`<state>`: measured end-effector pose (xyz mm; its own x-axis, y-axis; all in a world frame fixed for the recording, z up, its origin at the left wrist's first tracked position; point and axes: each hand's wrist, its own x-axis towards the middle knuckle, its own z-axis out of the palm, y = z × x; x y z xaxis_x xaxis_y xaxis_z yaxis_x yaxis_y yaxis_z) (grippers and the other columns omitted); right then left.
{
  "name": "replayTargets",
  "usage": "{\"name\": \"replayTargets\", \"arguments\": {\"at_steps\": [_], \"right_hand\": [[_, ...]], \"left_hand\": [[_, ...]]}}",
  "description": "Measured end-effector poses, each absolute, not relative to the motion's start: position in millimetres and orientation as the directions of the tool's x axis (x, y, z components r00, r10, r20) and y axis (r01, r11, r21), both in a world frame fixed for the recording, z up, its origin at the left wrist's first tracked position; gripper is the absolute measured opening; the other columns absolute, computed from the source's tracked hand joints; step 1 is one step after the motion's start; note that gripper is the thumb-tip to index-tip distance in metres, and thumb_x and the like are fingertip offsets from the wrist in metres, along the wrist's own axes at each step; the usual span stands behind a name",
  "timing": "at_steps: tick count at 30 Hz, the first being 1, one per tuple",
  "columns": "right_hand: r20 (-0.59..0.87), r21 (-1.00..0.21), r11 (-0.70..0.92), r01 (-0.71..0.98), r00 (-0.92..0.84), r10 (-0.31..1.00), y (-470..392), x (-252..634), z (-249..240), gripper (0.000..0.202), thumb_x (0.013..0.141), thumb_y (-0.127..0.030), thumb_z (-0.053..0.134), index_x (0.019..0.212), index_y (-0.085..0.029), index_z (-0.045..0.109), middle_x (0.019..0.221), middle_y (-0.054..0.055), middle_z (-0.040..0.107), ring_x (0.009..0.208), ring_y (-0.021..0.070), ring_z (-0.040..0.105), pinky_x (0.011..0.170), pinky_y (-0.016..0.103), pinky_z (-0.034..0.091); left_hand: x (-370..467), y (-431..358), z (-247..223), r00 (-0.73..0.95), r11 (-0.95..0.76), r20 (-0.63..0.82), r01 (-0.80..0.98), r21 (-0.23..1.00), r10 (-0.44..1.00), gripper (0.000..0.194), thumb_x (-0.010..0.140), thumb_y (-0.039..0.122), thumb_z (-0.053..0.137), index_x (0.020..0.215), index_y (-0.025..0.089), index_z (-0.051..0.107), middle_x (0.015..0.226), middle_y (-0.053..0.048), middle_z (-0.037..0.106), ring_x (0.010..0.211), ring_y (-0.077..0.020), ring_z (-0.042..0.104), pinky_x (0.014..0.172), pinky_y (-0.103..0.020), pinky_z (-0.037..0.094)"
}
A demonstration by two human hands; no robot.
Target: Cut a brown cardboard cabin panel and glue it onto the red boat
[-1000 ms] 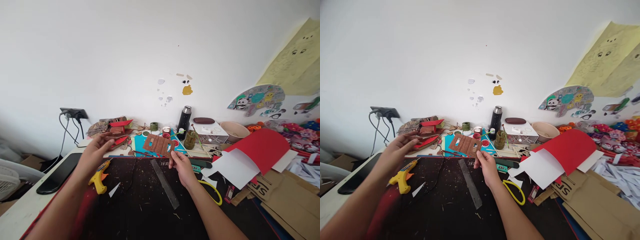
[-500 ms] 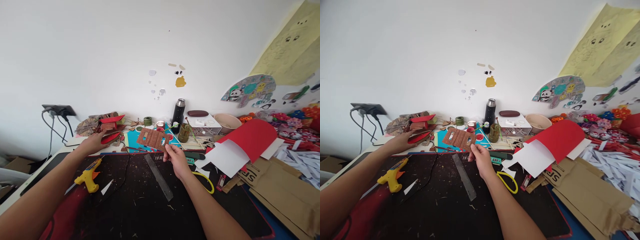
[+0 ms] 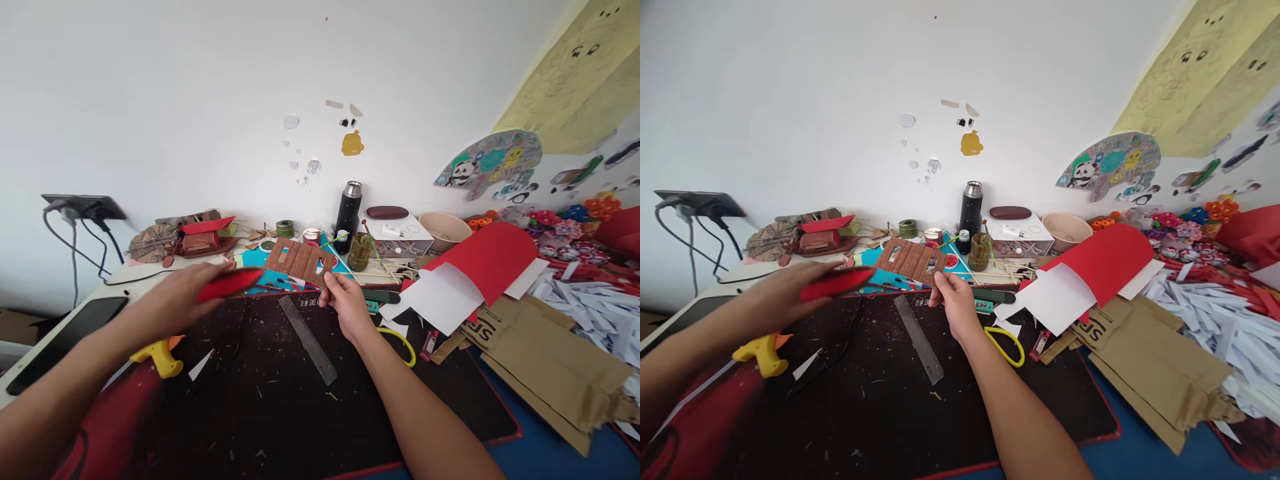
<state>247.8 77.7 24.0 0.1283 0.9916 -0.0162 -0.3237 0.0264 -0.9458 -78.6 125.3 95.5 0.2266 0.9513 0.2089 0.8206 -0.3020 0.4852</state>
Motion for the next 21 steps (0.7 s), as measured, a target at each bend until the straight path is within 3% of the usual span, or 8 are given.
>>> {"name": "replayTargets", "arguments": {"at_steps": [3,7,11,14,16,18,21], "right_hand": [[-0.016,-0.941,0.037,-0.335,0.154,0.988,78.5,249.0,24.7,0.048,0.078,-0.066,0.08,0.076,-0.023,0.062,0.061,-0.004,0.058,0.055,0.0139,0.055,0.058,0.029,0.048],[-0.013,-0.94,0.044,-0.339,0.163,0.987,78.6,249.1,25.6,0.048,0.077,-0.066,0.081,0.075,-0.022,0.062,0.06,-0.004,0.058,0.054,0.0139,0.055,0.057,0.029,0.048],[-0.016,-0.94,0.038,-0.339,0.156,0.988,78.2,248.8,26.0,0.047,0.077,-0.066,0.081,0.076,-0.022,0.065,0.06,-0.003,0.059,0.054,0.0142,0.055,0.057,0.03,0.049],[-0.021,-0.937,0.034,-0.346,0.156,0.988,77.7,248.5,26.7,0.047,0.077,-0.065,0.082,0.075,-0.022,0.064,0.061,-0.003,0.06,0.054,0.0141,0.056,0.057,0.029,0.049],[-0.024,-0.936,0.032,-0.35,0.153,0.988,77.5,248.2,27.2,0.047,0.076,-0.065,0.082,0.075,-0.022,0.064,0.061,-0.003,0.06,0.054,0.0139,0.056,0.057,0.029,0.049],[-0.024,-0.935,0.03,-0.354,0.148,0.989,77.2,248.0,27.7,0.047,0.077,-0.065,0.082,0.074,-0.022,0.064,0.061,-0.004,0.06,0.053,0.0136,0.056,0.057,0.028,0.049],[-0.021,-0.933,0.03,-0.359,0.137,0.99,77.3,248.2,27.8,0.046,0.078,-0.064,0.081,0.073,-0.022,0.063,0.06,-0.004,0.06,0.053,0.0131,0.057,0.057,0.027,0.048]], "left_hand": [[-50.5,88.1,74.6,0.432,-0.433,0.124,0.752,0.497,0.893,0.063,0.07,0.042,0.084,0.132,0.041,0.073,0.138,-0.004,0.073,0.133,-0.0393,0.062,0.118,-0.05,0.039],[-21.9,62.4,56.7,0.634,-0.548,0.039,0.634,0.545,0.772,0.064,0.079,0.031,0.074,0.142,0.041,0.066,0.136,-0.008,0.073,0.13,-0.0396,0.063,0.12,-0.055,0.036],[-7.9,60.5,66.1,0.676,-0.541,-0.039,0.621,0.567,0.736,0.065,0.078,0.032,0.077,0.142,0.04,0.066,0.136,-0.009,0.072,0.13,-0.0401,0.062,0.12,-0.055,0.036],[-3.0,68.6,81.2,0.697,-0.506,-0.033,0.552,0.663,0.717,0.069,0.07,0.043,0.089,0.136,0.039,0.071,0.132,-0.009,0.075,0.124,-0.0404,0.067,0.112,-0.048,0.046],[-0.2,80.2,87.6,0.706,-0.49,-0.052,0.54,0.684,0.706,0.048,0.082,0.05,0.079,0.128,0.038,0.076,0.127,-0.008,0.077,0.117,-0.0346,0.071,0.103,-0.039,0.052],[3.4,96.5,88.4,0.717,-0.504,-0.123,0.59,0.631,0.687,0.034,0.096,0.049,0.06,0.121,0.036,0.077,0.12,-0.006,0.078,0.109,-0.0296,0.073,0.096,-0.035,0.054],[11.6,123.5,80.7,0.729,-0.572,-0.143,0.628,0.527,0.669,0.037,0.092,0.038,0.061,0.125,0.031,0.075,0.129,-0.008,0.074,0.116,-0.0321,0.067,0.101,-0.041,0.051]]}}
